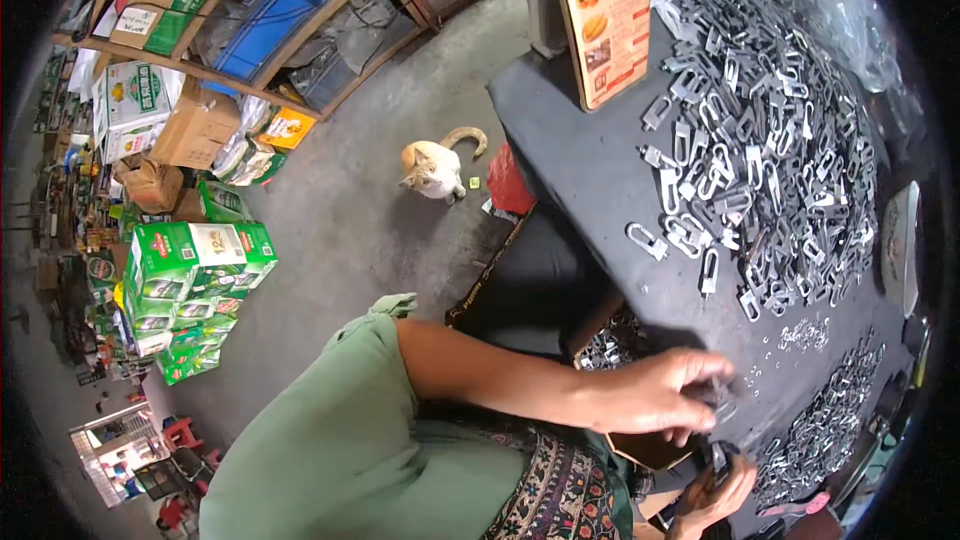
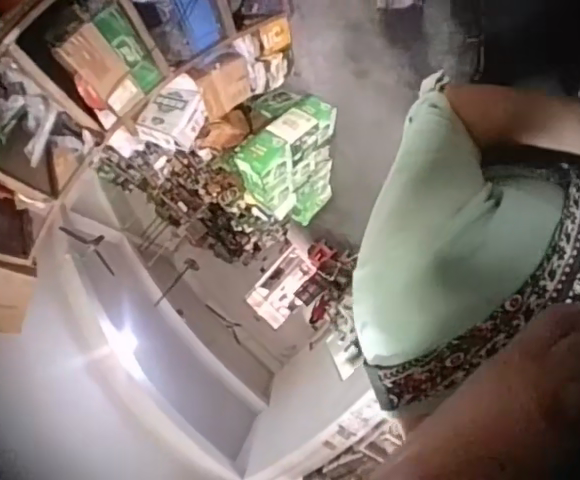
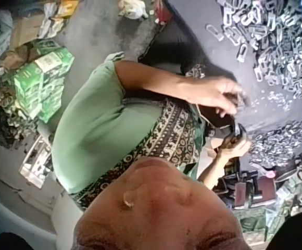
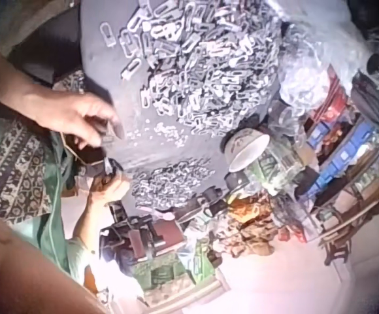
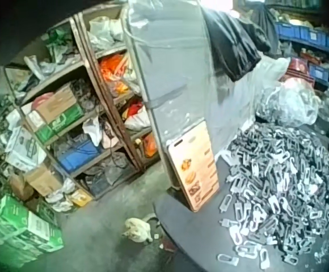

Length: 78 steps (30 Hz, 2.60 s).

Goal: The person assembles metal hardware parts by fitting clips and fasteners together using pliers and hands.

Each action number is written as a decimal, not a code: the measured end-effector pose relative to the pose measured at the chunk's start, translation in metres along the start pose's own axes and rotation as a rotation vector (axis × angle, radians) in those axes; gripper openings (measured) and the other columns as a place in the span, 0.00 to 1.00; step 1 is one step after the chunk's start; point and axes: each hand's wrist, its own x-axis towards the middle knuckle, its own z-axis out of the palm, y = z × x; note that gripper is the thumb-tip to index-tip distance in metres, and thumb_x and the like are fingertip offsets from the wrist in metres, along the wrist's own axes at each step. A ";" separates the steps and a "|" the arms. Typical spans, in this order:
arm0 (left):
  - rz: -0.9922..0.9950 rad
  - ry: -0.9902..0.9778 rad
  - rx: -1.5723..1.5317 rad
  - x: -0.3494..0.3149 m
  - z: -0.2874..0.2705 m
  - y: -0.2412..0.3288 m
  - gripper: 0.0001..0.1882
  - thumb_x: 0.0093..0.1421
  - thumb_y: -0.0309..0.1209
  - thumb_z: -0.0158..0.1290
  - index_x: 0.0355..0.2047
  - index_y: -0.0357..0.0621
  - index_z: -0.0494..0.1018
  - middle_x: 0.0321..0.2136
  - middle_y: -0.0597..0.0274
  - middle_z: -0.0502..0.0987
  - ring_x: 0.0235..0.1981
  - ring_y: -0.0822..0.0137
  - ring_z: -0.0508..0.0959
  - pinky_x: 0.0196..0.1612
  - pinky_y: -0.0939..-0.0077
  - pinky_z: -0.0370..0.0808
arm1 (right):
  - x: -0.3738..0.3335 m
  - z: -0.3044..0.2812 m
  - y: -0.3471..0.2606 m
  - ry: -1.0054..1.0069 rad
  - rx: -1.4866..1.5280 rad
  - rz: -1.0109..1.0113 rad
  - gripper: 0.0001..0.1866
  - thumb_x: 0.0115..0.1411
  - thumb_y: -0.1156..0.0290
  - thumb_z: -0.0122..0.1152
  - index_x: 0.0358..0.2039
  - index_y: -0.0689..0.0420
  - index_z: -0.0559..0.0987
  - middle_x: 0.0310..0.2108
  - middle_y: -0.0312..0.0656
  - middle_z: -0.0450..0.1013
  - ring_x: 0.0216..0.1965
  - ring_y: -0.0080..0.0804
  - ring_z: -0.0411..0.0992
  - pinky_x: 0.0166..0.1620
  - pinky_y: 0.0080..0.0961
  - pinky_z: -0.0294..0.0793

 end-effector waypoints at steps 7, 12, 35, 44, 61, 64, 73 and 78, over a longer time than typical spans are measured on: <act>-0.173 -0.063 -0.030 -0.009 0.012 -0.013 0.18 0.62 0.24 0.51 0.50 0.30 0.60 0.22 0.59 0.73 0.15 0.71 0.76 0.15 0.78 0.72 | 0.024 -0.024 -0.015 -0.172 -0.033 -0.079 0.13 0.56 0.67 0.55 0.37 0.63 0.77 0.30 0.56 0.70 0.30 0.58 0.68 0.35 0.48 0.70; -0.070 -0.066 0.175 -0.007 0.009 -0.016 0.13 0.64 0.26 0.51 0.43 0.33 0.60 0.21 0.60 0.72 0.11 0.72 0.74 0.11 0.79 0.68 | 0.045 -0.043 -0.026 -0.407 -0.092 -0.002 0.09 0.57 0.68 0.55 0.33 0.61 0.76 0.29 0.55 0.71 0.32 0.59 0.69 0.37 0.45 0.72; 0.229 -0.148 0.638 -0.006 0.027 -0.016 0.08 0.61 0.27 0.51 0.34 0.31 0.72 0.22 0.48 0.74 0.21 0.57 0.74 0.28 0.65 0.68 | 0.046 -0.055 -0.035 -0.343 0.866 0.174 0.07 0.61 0.74 0.57 0.38 0.64 0.76 0.22 0.36 0.66 0.21 0.22 0.56 0.24 0.22 0.55; 0.366 -0.080 0.743 -0.013 0.029 -0.034 0.07 0.57 0.25 0.52 0.28 0.29 0.71 0.21 0.44 0.74 0.26 0.51 0.78 0.28 0.61 0.70 | 0.049 -0.060 -0.029 -0.521 0.749 0.072 0.09 0.61 0.74 0.56 0.40 0.65 0.76 0.28 0.43 0.73 0.25 0.29 0.66 0.31 0.26 0.67; -0.532 -0.162 0.145 -0.023 0.003 -0.001 0.18 0.68 0.29 0.48 0.57 0.39 0.66 0.29 0.70 0.75 0.24 0.84 0.66 0.27 0.86 0.64 | 0.088 -0.061 -0.011 -0.339 0.020 0.024 0.18 0.52 0.61 0.67 0.38 0.58 0.76 0.29 0.43 0.66 0.32 0.42 0.66 0.37 0.37 0.64; -0.462 -0.201 0.210 -0.022 0.005 -0.007 0.17 0.66 0.25 0.48 0.55 0.39 0.70 0.31 0.65 0.76 0.21 0.81 0.67 0.26 0.86 0.65 | 0.085 -0.051 -0.001 -0.262 -0.128 0.032 0.18 0.50 0.62 0.68 0.38 0.56 0.76 0.31 0.42 0.65 0.35 0.40 0.66 0.39 0.37 0.64; -0.194 -0.212 0.467 -0.012 0.006 0.000 0.13 0.63 0.30 0.55 0.46 0.36 0.75 0.35 0.65 0.78 0.37 0.77 0.75 0.44 0.78 0.71 | 0.111 -0.036 0.020 -0.273 -0.219 -0.204 0.20 0.47 0.61 0.69 0.39 0.52 0.73 0.34 0.40 0.65 0.40 0.39 0.66 0.47 0.39 0.65; -0.164 -0.176 0.444 -0.011 0.005 0.007 0.13 0.63 0.29 0.56 0.46 0.35 0.75 0.39 0.63 0.80 0.41 0.78 0.75 0.48 0.78 0.71 | 0.124 -0.039 0.021 -0.317 -0.234 -0.281 0.18 0.47 0.62 0.68 0.37 0.52 0.73 0.33 0.39 0.65 0.40 0.38 0.66 0.46 0.38 0.65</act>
